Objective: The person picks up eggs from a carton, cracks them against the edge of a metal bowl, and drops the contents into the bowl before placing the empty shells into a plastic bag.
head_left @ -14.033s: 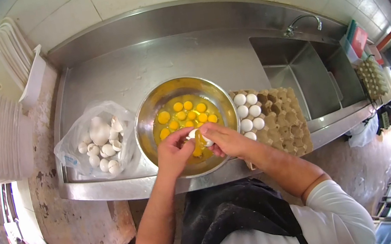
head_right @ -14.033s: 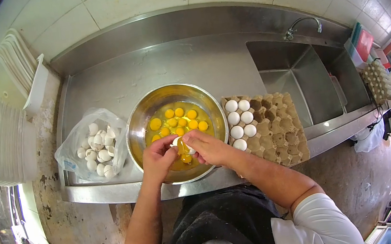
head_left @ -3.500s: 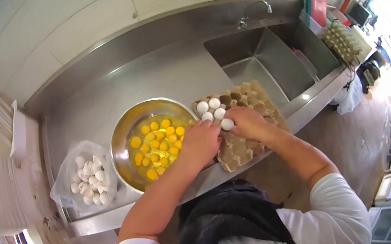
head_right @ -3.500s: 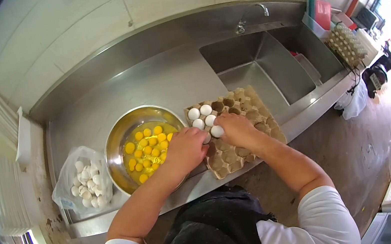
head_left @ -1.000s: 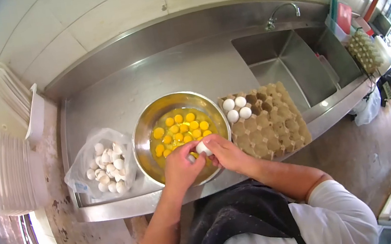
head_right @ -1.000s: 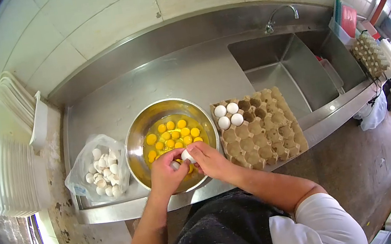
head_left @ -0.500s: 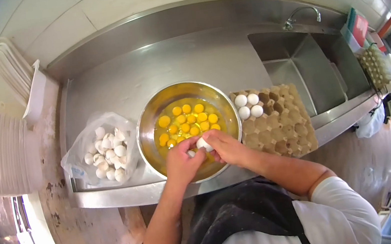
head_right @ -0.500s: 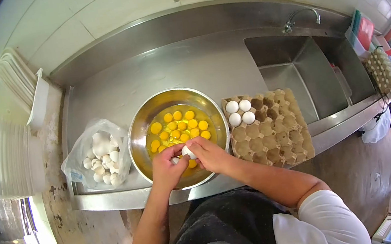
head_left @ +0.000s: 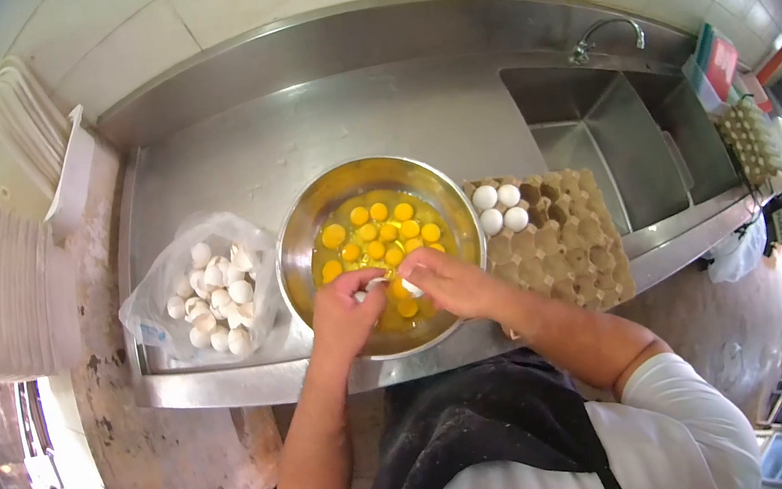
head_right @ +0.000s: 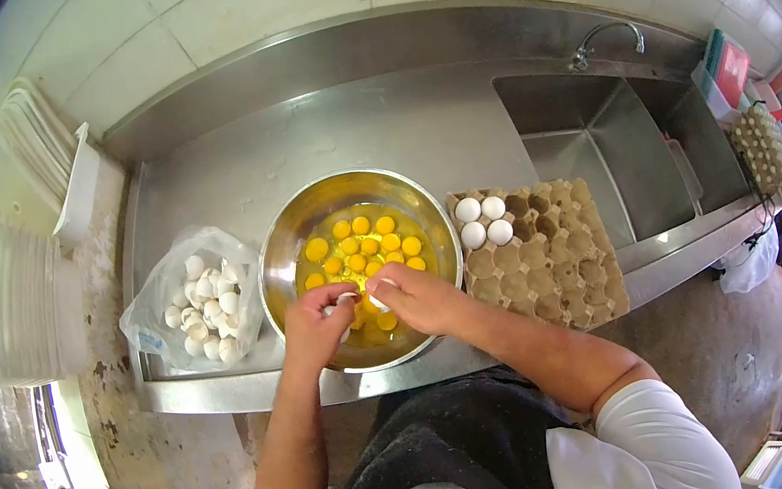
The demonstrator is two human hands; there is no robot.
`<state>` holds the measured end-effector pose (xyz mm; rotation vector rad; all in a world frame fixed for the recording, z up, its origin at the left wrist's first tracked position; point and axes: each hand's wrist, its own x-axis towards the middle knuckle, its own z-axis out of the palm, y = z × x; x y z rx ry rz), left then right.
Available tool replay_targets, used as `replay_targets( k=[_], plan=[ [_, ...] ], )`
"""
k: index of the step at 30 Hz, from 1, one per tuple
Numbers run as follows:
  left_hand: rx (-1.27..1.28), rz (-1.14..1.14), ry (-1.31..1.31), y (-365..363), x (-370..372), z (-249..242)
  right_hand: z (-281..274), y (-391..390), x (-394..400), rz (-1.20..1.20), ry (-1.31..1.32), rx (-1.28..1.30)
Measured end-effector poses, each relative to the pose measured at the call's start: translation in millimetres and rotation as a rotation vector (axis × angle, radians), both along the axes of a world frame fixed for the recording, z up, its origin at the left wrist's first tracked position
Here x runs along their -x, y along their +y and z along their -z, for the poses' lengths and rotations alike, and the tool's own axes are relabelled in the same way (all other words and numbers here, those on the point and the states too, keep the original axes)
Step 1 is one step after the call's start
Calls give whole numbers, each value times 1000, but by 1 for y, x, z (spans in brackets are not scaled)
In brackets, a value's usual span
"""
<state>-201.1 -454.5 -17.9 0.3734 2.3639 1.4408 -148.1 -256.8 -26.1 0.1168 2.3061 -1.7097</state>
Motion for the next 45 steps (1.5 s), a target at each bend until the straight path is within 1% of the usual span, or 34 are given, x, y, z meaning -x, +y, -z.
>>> replay_targets(
  k=[1, 3, 4, 6, 7, 9, 11, 13, 14, 15, 17, 19, 20, 21, 22, 23, 24, 25, 26, 27, 28, 29, 30, 31, 32, 34, 35, 37, 39, 41, 42, 43, 44, 45],
  plan=[
    [-3, -4, -2, -2, 2, -1, -6, 2, -1, -4, -2, -3],
    [-18, -52, 164, -6, 6, -7, -31, 5, -4, 10, 141, -349],
    [55, -67, 158, -7, 4, -26, -43, 7, -5, 0, 136, -352],
    [45, -87, 181, -16, 5, -39, -62, 11, -6, 18, 243, -591],
    [35, -96, 213, -21, 4, -43, -62, 14, -6, 9, 244, -592],
    [20, -125, 223, -35, 4, -50, -59, 21, -6, 106, 224, -561],
    [36, -193, 219, -57, 5, -53, -47, 27, -4, 112, 185, -505],
    [-2, -267, 206, -89, 10, -44, -29, 29, 4, 134, -86, -132],
    [93, -308, 220, -108, 13, -41, -24, 23, 9, 107, -174, -43],
    [189, -351, 235, -126, 16, -39, -22, 14, 13, 78, -162, -42],
    [235, -423, 274, -156, 27, -37, -32, -15, 21, -88, -146, -20],
    [361, -430, 329, -179, 43, -36, -51, -52, 39, -273, -136, 13],
    [442, -399, 211, -183, 51, -47, -63, -71, 52, -369, -143, 29],
    [440, -409, 214, -188, 51, -48, -76, -91, 64, -307, -153, 118],
    [529, -460, 317, -191, 53, -46, -86, -110, 72, -241, -160, 205],
    [617, -510, 423, -189, 54, -53, -90, -126, 74, -243, -149, 200],
    [612, -537, 339, -188, 52, -62, -94, -141, 75, -157, -99, 233],
    [604, -538, 351, -191, 53, -58, -96, -147, 75, -70, -49, 266],
    [449, -582, 387, -197, 51, -48, -88, -146, 70, -67, -41, 263],
    [294, -625, 418, -203, 46, -36, -71, -143, 61, -154, 120, 124],
    [290, -627, 419, -199, 34, -35, -61, -140, 51, -241, 280, -17],
    [-99, -609, 238, -189, 19, -35, -63, -134, 40, -242, 282, -21],
    [-483, -570, 49, -177, 4, -35, -71, -127, 27, -372, 283, -156],
    [-593, -542, -73, -165, -11, -34, -73, -123, 16, -496, 278, -293],
    [-698, -508, -201, -152, -26, -31, -69, -124, 6, -485, 272, -295],
    [-880, -450, -353, -120, -44, -25, -62, -124, -13, -451, 665, -294],
    [-985, -428, -385, -104, -50, -19, -63, -124, -20, -430, 661, -304],
    [-1003, -337, -462, -81, -64, -23, -68, -119, -33, -467, 581, -515],
    [-1029, -303, -493, -65, -71, -27, -65, -105, -45, -389, 587, -530],
    [-826, -252, -548, -56, -77, -34, -58, -86, -58, -362, 611, -433],
    [-720, -156, -519, -60, -80, -37, -53, -76, -69, -329, 603, -450],
    [-714, -121, -533, -60, -81, -35, -48, -66, -84, -213, 614, -421],
    [-618, -48, -405, -59, -83, -32, -42, -56, -98, -97, 624, -388],
    [-521, 22, -276, -59, -84, -31, -38, -45, -114, -65, 610, -391]
  ],
)
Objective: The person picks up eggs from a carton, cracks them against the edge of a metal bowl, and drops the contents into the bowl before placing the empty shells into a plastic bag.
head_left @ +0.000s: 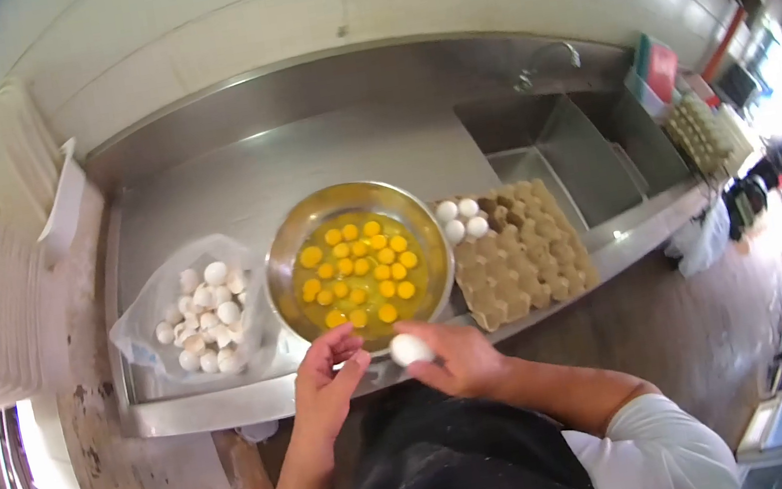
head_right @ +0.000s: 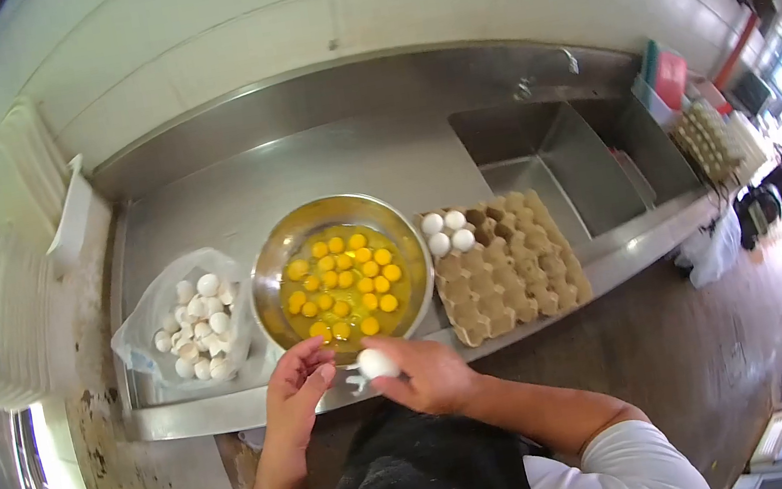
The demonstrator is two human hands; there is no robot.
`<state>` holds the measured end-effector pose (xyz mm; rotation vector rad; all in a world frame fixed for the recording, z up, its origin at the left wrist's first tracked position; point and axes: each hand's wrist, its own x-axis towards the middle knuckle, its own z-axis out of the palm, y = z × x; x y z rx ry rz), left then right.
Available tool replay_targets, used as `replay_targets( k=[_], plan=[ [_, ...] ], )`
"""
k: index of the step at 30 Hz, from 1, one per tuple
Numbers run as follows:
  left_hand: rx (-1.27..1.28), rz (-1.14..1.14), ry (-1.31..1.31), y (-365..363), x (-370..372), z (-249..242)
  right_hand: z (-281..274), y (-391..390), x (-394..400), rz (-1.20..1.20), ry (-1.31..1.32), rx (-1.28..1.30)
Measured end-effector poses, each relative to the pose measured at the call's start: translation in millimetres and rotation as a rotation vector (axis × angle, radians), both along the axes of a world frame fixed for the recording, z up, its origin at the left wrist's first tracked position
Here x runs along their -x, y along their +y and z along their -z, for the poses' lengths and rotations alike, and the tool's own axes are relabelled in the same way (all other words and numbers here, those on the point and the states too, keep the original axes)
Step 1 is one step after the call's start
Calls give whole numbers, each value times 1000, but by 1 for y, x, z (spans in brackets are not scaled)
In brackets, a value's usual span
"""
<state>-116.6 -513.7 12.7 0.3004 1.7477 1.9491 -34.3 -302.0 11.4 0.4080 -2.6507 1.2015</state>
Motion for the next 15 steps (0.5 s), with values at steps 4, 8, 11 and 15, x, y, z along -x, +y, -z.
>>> replay_targets(
  k=[4, 8, 11, 15],
  plan=[
    [123, 54, 35, -5, 5, 7, 31, 28, -60, 458, -119, 82],
    [194, 145, 64, 0, 4, -4, 71, 35, -88, 551, -29, -92],
    [175, 176, 127, 7, 8, 3, 73, 29, -88, 507, 106, -64],
    [205, 246, 230, 19, 10, -4, 95, 31, -79, 486, -41, -197]
  ],
)
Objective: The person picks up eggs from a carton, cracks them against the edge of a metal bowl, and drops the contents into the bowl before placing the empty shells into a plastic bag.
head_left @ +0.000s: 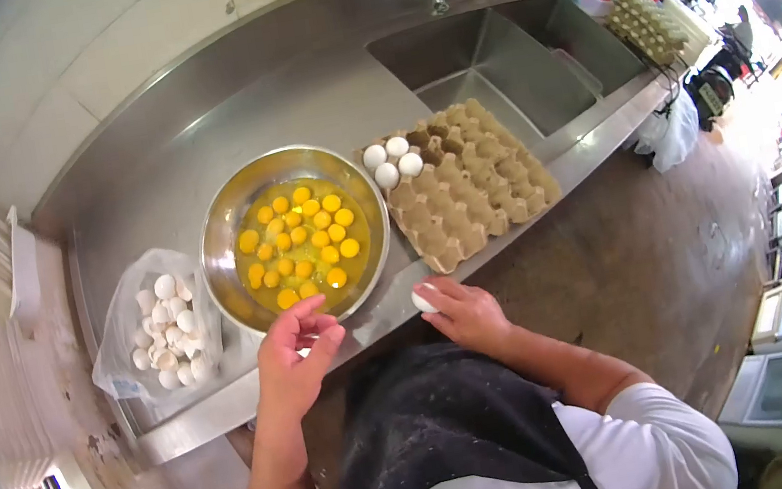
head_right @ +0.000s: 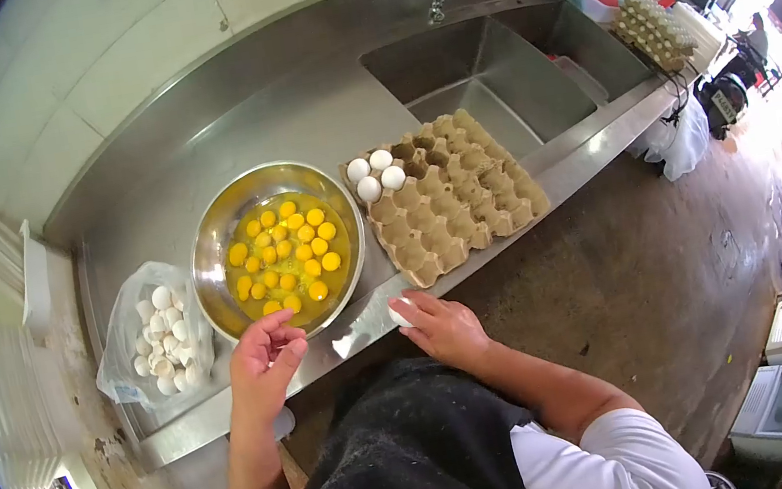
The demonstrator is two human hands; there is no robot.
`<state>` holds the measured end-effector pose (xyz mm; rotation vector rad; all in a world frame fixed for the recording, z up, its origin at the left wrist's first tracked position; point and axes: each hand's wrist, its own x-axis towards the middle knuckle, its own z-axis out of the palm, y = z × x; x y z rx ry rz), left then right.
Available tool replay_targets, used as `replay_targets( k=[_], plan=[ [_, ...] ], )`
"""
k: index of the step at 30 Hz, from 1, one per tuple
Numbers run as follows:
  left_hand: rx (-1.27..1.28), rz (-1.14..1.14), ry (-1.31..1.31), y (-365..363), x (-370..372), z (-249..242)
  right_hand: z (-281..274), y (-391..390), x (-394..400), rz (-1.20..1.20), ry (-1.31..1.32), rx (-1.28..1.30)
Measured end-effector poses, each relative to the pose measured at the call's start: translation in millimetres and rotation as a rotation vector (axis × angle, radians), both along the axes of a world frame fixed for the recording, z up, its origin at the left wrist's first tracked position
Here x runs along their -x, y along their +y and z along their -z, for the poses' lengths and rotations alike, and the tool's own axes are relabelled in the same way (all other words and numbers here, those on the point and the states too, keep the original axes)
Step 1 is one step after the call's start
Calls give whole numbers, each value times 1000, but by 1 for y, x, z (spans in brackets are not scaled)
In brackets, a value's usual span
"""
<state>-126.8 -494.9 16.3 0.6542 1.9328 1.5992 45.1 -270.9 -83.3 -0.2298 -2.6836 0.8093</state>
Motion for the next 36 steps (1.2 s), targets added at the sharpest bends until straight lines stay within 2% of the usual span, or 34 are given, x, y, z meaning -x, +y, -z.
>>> replay_targets(
  k=[4, 7, 9, 10, 11, 13, 16, 19, 21, 34, 36],
  plan=[
    [49, 66, 31, 5, -4, -3, -20, 2, 7, -65, -31, -8],
    [62, 104, 50, 9, 0, 5, -44, -4, 21, -54, 80, 98],
    [49, 93, 112, 18, 4, 1, -60, -14, 35, -11, -7, 864],
    [40, 90, 171, 24, 6, -2, -71, -14, 44, -33, -100, 1160],
    [41, 67, 168, 29, 8, -4, -77, -13, 55, -53, -116, 1158],
    [11, 50, 208, 40, 13, -8, -85, -12, 75, -106, -182, 1451],
    [18, 18, 182, 49, 23, -14, -84, -12, 98, -169, -185, 1429],
    [31, -19, 119, 51, 29, -12, -84, -12, 115, -147, -191, 1430],
    [20, -27, 163, 53, 33, -9, -81, -11, 123, -104, -232, 1332],
    [71, -218, 16, 66, 44, 8, -78, 5, 155, -194, -392, 1235],
    [15, -248, 17, 66, 47, 17, -82, 8, 159, -188, -434, 1230]
  ],
)
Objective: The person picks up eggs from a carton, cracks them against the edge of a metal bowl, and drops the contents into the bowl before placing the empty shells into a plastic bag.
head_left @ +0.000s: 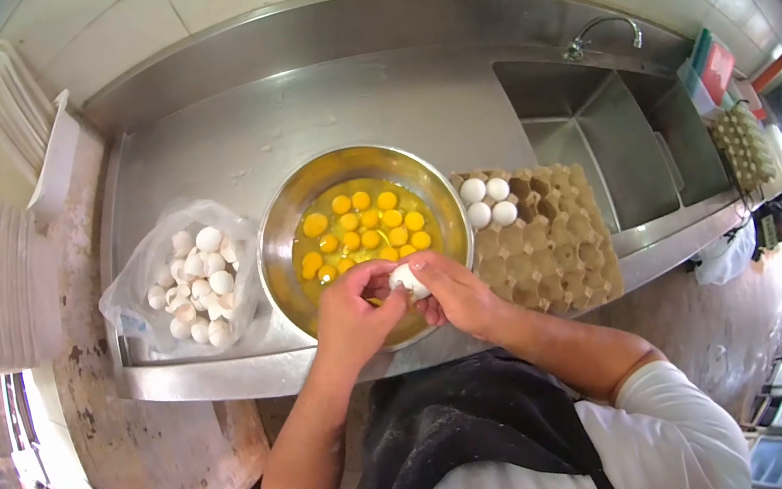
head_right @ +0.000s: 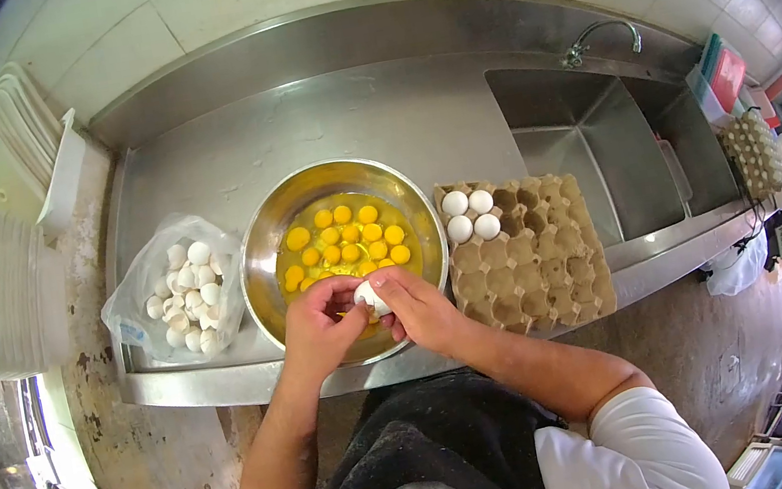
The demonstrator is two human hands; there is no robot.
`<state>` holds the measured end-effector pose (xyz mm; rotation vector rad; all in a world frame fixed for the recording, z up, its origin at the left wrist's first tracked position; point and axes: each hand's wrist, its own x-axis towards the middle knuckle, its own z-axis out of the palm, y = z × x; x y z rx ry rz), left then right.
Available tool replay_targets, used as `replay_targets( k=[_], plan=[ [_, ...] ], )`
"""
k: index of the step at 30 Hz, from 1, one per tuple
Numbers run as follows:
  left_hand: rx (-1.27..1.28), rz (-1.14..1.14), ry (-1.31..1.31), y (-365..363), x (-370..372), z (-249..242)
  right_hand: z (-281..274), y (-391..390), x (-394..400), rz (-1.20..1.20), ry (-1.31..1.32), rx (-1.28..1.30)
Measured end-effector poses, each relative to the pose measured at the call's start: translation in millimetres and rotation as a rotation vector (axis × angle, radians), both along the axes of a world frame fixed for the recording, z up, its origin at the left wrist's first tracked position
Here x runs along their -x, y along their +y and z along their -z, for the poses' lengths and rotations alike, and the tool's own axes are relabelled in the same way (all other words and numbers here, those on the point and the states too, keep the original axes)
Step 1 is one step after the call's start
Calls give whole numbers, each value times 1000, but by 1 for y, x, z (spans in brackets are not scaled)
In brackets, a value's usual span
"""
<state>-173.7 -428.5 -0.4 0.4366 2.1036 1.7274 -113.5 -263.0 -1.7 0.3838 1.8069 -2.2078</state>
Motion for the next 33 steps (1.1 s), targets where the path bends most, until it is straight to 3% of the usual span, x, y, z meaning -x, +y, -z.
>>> replay_targets(
  k=[10, 13, 15, 16, 18, 19, 25, 27, 28, 30, 33],
  plan=[
    [-87, -32, -168, 0, 12, -5, -7, 19, 22, -157, -183, -20],
    [0, 17, -157, -8, 21, -8, -11, 25, 29, -248, -193, -82],
    [143, 95, -27, -11, 28, -9, -16, 27, 33, -320, 134, -464],
    [142, 93, -29, -11, 30, -11, -20, 28, 34, -322, 132, -465],
    [188, 101, 147, -10, 33, -20, -32, 30, 35, -298, 322, -883],
    [187, 100, 147, -9, 34, -21, -37, 30, 37, -299, 322, -885],
    [124, 73, 107, -16, 31, -20, -30, 20, 37, -255, 317, -741],
    [57, 62, 43, -23, 28, -16, -25, 7, 38, -230, 32, -284],
    [58, 53, 46, -28, 27, -10, -27, 0, 41, -239, 36, -284],
    [-181, -86, -88, -47, 27, -1, -32, -17, 52, -270, -132, -38],
    [-201, -299, -55, -108, 38, -15, -39, -73, 91, -349, -62, 131]
  ],
)
